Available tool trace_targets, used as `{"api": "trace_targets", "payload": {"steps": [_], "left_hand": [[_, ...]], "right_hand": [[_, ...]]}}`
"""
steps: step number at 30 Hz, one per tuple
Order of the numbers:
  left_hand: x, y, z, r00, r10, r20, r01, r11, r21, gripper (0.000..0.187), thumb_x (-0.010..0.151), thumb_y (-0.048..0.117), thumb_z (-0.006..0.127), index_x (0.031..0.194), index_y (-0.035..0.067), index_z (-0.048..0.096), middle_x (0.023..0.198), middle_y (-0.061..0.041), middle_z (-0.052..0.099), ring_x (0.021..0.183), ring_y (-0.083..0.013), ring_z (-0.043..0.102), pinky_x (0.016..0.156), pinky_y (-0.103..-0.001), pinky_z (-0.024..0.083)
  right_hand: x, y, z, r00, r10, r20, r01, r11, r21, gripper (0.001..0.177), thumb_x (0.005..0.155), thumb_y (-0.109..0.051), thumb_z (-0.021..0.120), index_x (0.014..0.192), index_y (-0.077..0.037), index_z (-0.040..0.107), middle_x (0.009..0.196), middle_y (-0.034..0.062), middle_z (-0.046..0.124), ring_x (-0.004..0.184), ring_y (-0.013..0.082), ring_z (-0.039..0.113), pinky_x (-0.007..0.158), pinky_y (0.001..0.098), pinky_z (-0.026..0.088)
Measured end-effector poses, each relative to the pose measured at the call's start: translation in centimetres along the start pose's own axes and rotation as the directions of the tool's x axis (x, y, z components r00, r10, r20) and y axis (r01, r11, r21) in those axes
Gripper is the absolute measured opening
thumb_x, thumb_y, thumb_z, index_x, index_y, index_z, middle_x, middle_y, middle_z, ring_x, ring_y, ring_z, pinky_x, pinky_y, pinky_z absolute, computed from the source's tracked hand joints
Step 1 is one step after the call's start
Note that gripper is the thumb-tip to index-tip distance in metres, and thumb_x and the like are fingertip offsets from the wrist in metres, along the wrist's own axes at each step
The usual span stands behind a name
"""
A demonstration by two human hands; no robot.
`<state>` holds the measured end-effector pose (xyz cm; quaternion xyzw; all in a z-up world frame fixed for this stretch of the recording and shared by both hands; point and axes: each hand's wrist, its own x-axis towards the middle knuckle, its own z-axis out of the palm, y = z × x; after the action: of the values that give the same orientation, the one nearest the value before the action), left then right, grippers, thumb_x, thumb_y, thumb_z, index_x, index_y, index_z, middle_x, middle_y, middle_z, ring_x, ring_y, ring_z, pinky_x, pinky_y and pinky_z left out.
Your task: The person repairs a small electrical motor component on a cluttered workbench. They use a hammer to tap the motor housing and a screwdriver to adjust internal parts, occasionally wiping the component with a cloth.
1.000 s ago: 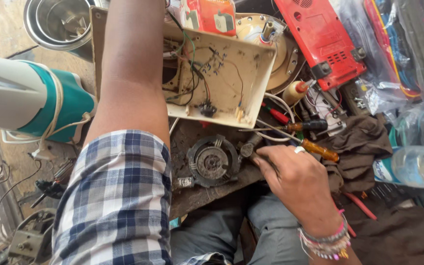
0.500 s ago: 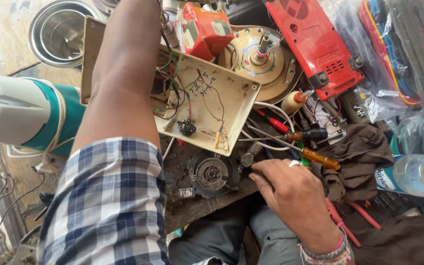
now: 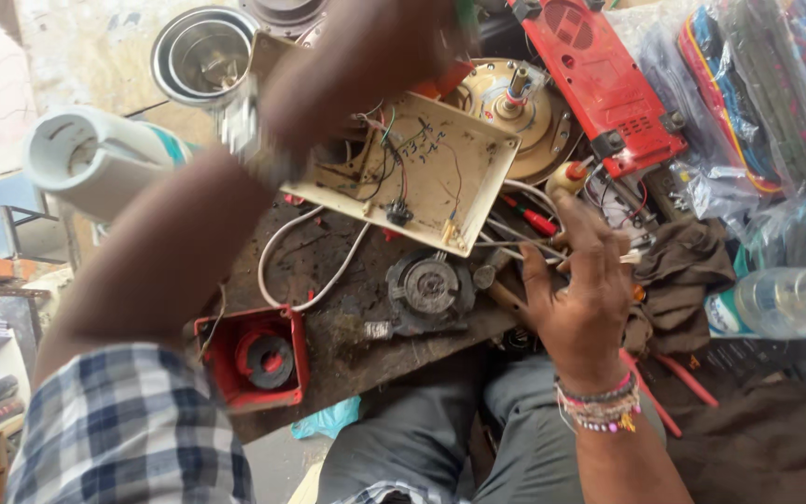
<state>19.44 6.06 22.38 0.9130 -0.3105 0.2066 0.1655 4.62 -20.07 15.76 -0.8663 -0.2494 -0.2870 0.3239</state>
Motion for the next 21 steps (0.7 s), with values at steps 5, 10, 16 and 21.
{"api": "trace_targets", "payload": {"steps": [5, 10, 16, 21], "left_hand": [[-8.3, 11.5, 0.6, 0.989, 0.032, 0.144, 0.015, 0.949, -0.314, 0.023, 0.086, 0.018, 0.075, 0.103, 0.005, 0.068, 0.090, -0.014, 0.070, 0.078, -0.0322, 0.069, 0.069, -0.046, 0.056], [-14.0, 13.1, 2.2, 0.981, -0.164, 0.105, 0.193, 0.884, -0.426, 0.043, 0.090, 0.027, 0.078, 0.125, 0.005, 0.063, 0.112, -0.015, 0.068, 0.106, -0.0369, 0.066, 0.090, -0.047, 0.053], [-21.3, 13.8, 6.7, 0.880, -0.460, 0.121, 0.470, 0.802, -0.369, 0.101, 0.072, 0.040, 0.090, 0.148, 0.000, 0.038, 0.144, -0.026, 0.051, 0.133, -0.0412, 0.048, 0.109, -0.046, 0.040], [-23.9, 14.5, 10.5, 0.775, -0.622, 0.113, 0.600, 0.666, -0.444, 0.104, 0.072, 0.043, 0.090, 0.150, -0.002, 0.037, 0.146, -0.025, 0.051, 0.137, -0.0384, 0.051, 0.112, -0.044, 0.043]], "right_hand": [[-2.3, -1.9, 0.3, 0.994, 0.035, 0.099, -0.047, 0.992, 0.115, 0.068, 0.091, -0.013, 0.085, 0.147, 0.003, 0.049, 0.113, 0.0100, 0.070, 0.086, 0.0269, 0.064, 0.076, 0.0383, 0.052], [-3.3, -0.9, 0.9, 0.993, -0.027, 0.112, 0.003, 0.978, 0.208, 0.043, 0.100, 0.000, 0.075, 0.138, -0.008, 0.057, 0.118, 0.0113, 0.072, 0.104, 0.0251, 0.071, 0.090, 0.0354, 0.056], [-3.4, -1.2, 1.1, 0.956, 0.132, 0.262, -0.272, 0.735, 0.621, 0.041, 0.101, 0.003, 0.065, 0.140, -0.003, 0.051, 0.113, 0.0055, 0.072, 0.098, 0.0072, 0.069, 0.082, 0.0236, 0.058], [-4.2, -2.3, 2.0, 0.942, 0.071, 0.328, -0.231, 0.847, 0.480, 0.038, 0.100, 0.004, 0.066, 0.137, -0.002, 0.056, 0.112, 0.0088, 0.073, 0.086, 0.0125, 0.067, 0.072, 0.0267, 0.056]]}}
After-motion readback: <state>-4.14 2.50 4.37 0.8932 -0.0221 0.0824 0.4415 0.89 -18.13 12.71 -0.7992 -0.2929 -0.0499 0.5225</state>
